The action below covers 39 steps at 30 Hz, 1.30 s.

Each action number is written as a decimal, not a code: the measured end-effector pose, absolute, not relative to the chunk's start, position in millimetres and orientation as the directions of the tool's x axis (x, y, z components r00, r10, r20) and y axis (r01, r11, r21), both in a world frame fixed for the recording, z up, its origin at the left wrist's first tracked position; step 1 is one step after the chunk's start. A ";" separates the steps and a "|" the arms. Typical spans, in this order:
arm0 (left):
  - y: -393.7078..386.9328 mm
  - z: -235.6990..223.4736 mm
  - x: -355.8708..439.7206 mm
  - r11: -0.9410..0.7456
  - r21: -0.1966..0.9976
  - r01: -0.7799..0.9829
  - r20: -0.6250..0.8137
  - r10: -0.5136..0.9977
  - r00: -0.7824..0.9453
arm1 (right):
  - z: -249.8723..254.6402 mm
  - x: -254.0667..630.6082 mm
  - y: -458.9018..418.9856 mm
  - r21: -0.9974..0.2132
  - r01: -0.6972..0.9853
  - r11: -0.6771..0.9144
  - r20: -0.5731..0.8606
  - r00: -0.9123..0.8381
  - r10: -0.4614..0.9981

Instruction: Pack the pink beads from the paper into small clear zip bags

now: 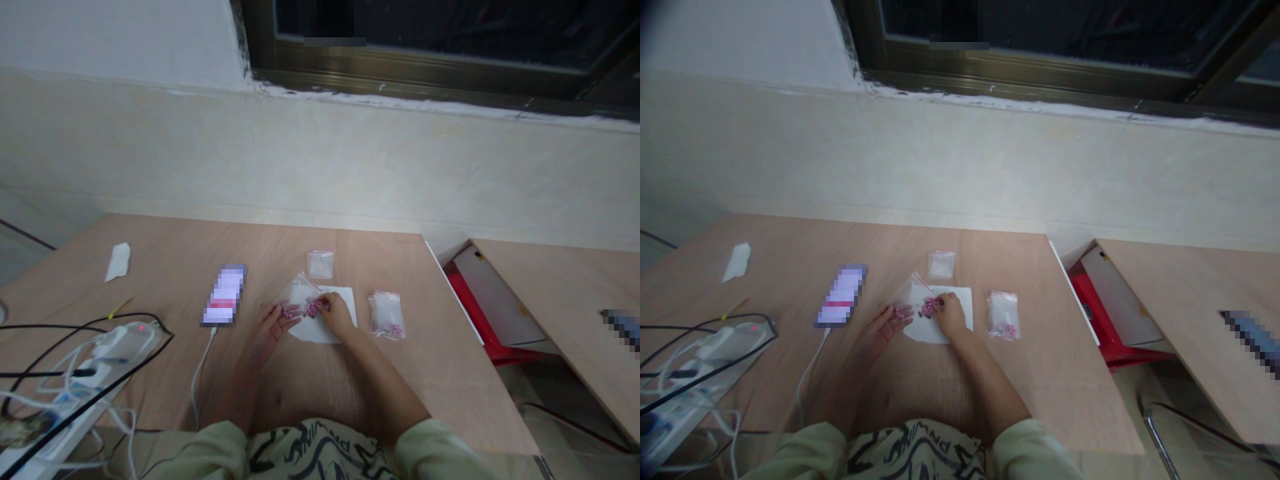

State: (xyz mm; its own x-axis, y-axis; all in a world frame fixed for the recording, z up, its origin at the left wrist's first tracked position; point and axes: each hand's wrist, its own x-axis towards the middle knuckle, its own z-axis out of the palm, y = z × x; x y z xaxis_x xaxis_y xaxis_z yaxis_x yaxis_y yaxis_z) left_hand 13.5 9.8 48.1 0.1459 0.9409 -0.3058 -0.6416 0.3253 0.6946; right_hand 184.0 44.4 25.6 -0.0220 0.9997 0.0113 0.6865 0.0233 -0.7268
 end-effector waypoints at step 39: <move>4.4 41.1 18.3 0.392 0.707 -0.588 -0.348 0.917 0.194 | 99.1 197.2 39.6 -0.874 0.450 0.184 0.078 -0.244 0.967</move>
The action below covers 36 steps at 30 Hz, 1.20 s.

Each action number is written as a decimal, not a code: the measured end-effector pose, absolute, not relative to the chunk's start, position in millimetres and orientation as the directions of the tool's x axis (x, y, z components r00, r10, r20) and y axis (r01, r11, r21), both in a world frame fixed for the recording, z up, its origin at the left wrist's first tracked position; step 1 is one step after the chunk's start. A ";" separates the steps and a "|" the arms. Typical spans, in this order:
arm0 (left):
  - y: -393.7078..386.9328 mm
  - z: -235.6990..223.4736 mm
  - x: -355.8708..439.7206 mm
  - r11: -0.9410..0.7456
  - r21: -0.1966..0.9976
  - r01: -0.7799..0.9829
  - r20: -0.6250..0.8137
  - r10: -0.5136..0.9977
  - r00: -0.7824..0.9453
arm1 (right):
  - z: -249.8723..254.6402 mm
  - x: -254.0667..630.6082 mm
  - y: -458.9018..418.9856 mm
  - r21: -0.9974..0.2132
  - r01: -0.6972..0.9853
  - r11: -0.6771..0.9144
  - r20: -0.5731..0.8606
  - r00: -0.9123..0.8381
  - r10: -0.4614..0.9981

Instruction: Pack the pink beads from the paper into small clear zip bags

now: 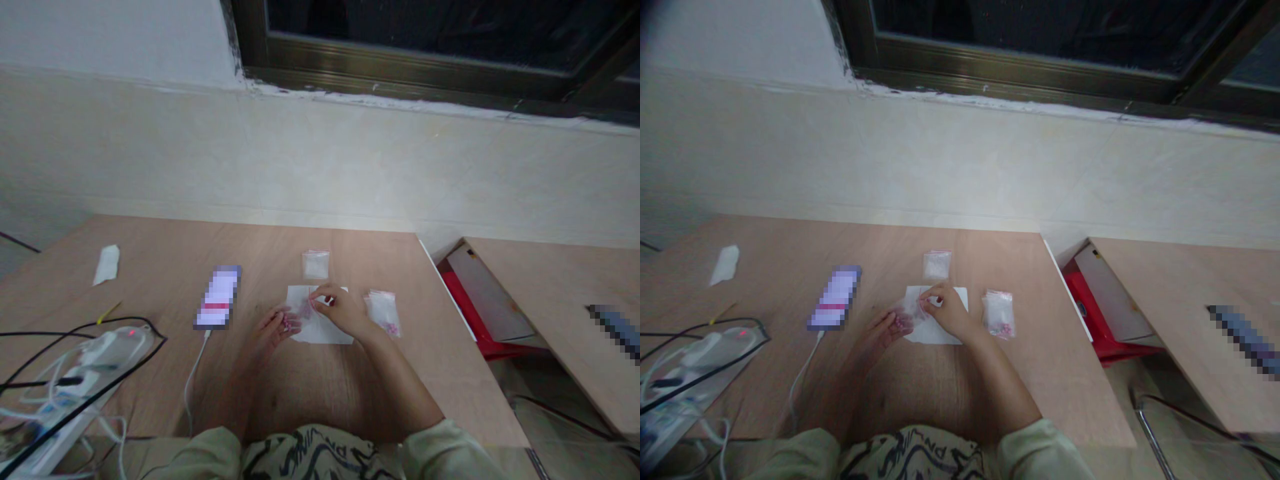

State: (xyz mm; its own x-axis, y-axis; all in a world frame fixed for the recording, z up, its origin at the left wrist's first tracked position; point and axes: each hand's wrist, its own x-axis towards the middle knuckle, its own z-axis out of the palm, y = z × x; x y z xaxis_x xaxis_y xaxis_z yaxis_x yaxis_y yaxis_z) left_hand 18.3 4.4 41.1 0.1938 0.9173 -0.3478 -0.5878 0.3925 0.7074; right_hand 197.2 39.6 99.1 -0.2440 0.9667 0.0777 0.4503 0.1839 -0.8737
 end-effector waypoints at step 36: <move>-1.6 43.6 14.2 0.247 0.722 -0.646 -0.207 0.968 0.138 | 78.1 266.1 1.1 -0.540 0.789 -0.293 0.251 0.484 0.838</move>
State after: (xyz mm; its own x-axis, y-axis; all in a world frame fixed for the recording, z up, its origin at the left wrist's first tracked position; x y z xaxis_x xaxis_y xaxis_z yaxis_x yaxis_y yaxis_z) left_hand 14.2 -1.6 43.6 0.1383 0.9684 -0.2075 -0.6461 0.2470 0.7222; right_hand 266.1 1.1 78.1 0.4838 0.8383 0.2513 0.7889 -0.2934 -0.5399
